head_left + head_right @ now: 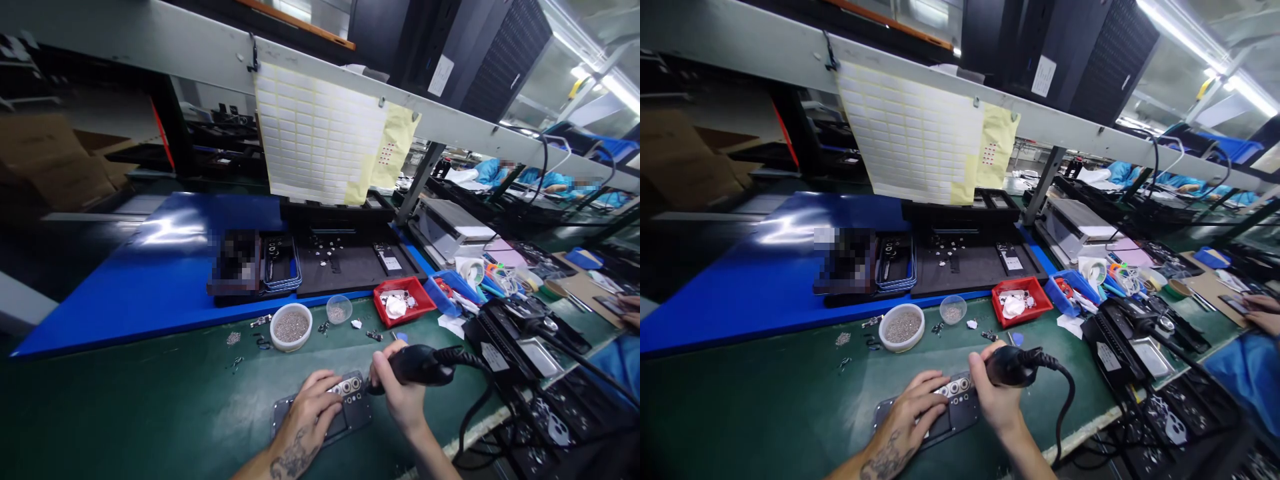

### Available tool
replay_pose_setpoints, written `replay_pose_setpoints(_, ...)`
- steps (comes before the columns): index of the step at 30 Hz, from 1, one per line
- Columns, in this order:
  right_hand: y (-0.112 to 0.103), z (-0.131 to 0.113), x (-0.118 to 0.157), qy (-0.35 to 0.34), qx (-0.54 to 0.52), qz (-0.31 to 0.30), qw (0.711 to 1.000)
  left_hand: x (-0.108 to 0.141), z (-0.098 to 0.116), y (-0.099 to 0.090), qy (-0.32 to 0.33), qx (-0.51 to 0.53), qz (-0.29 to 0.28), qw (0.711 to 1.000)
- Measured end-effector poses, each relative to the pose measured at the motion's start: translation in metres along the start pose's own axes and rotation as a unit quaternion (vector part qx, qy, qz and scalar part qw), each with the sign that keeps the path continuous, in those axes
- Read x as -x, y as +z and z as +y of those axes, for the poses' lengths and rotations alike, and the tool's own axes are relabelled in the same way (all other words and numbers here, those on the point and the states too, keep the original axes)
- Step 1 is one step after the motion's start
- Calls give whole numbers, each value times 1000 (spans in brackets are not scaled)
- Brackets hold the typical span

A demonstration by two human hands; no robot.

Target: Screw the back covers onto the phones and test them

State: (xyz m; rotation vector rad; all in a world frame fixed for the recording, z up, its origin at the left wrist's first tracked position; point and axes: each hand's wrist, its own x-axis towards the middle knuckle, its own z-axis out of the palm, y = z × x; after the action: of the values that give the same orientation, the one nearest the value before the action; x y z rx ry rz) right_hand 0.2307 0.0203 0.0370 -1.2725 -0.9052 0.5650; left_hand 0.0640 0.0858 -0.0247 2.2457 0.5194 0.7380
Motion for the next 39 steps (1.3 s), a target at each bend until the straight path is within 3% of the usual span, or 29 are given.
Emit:
replay_pose_setpoints(9,-4,-27,0,-11,-113,-16,993,0,-2,2,-47,12,-16,999)
replay_pose_setpoints(16,16,-41,5,7,-238,-44,970,0,3,2,-67,47,5,997)
replay_pose_setpoints(23,24,-31,9,23,-229,-63,971,2,-1,6,-54,65,26,996)
replay_pose_setpoints(28,24,-29,11,26,-215,-64,974,1,1,2,-5,49,20,999)
replay_pose_setpoints(39,28,-14,9,45,-90,-50,994,5,4,1,-6,17,14,1000)
